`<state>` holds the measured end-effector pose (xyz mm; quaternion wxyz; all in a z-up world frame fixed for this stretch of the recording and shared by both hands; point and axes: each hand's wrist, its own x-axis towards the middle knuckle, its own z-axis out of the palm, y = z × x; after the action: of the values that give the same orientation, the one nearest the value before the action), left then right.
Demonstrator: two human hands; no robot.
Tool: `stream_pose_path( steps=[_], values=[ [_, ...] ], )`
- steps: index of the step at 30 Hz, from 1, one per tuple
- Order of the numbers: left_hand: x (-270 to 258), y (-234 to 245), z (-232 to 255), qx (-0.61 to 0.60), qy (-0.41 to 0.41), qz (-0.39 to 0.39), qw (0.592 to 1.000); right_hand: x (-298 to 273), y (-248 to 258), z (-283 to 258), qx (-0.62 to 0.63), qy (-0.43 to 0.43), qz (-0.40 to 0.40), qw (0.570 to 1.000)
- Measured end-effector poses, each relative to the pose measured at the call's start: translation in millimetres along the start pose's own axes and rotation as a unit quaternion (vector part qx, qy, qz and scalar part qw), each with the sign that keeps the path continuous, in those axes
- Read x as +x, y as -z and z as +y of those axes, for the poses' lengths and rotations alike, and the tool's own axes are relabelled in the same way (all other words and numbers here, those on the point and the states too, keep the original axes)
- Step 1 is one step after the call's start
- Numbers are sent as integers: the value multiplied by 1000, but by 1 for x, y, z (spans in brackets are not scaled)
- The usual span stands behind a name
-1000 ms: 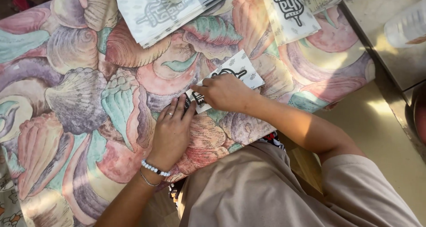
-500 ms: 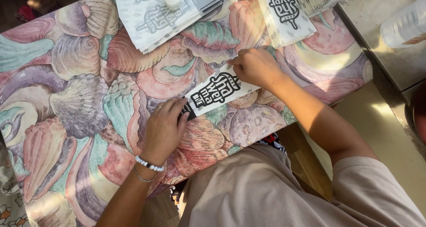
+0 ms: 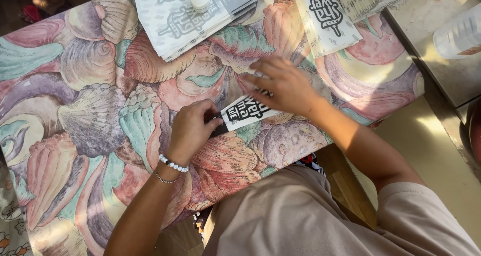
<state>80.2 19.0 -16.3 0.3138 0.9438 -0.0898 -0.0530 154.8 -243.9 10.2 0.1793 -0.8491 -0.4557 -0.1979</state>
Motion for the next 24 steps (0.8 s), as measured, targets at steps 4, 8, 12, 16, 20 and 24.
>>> stream_pose_path(
  steps=[4, 8, 12, 16, 20, 24],
  values=[
    [15, 12, 9, -35, -36, 32, 998, -7, -15, -8, -49, 11, 2, 999],
    [25, 32, 17, -76, -121, 43, 989, -3, 1, 3, -11, 10, 15, 1000],
    [28, 41, 10, -49, -134, 26, 989, -10, 35, 19, 81, -50, -114, 989],
    [25, 61, -9, -64, -97, 25, 993, -31, 73, 66, 178, -160, -203, 950],
    [32, 53, -18, -106, -87, 36, 990, -6, 83, 47, 4, -78, -94, 992],
    [41, 59, 12, -78, -135, 52, 986, 25, 55, 6, 31, -54, -68, 996]
  ],
)
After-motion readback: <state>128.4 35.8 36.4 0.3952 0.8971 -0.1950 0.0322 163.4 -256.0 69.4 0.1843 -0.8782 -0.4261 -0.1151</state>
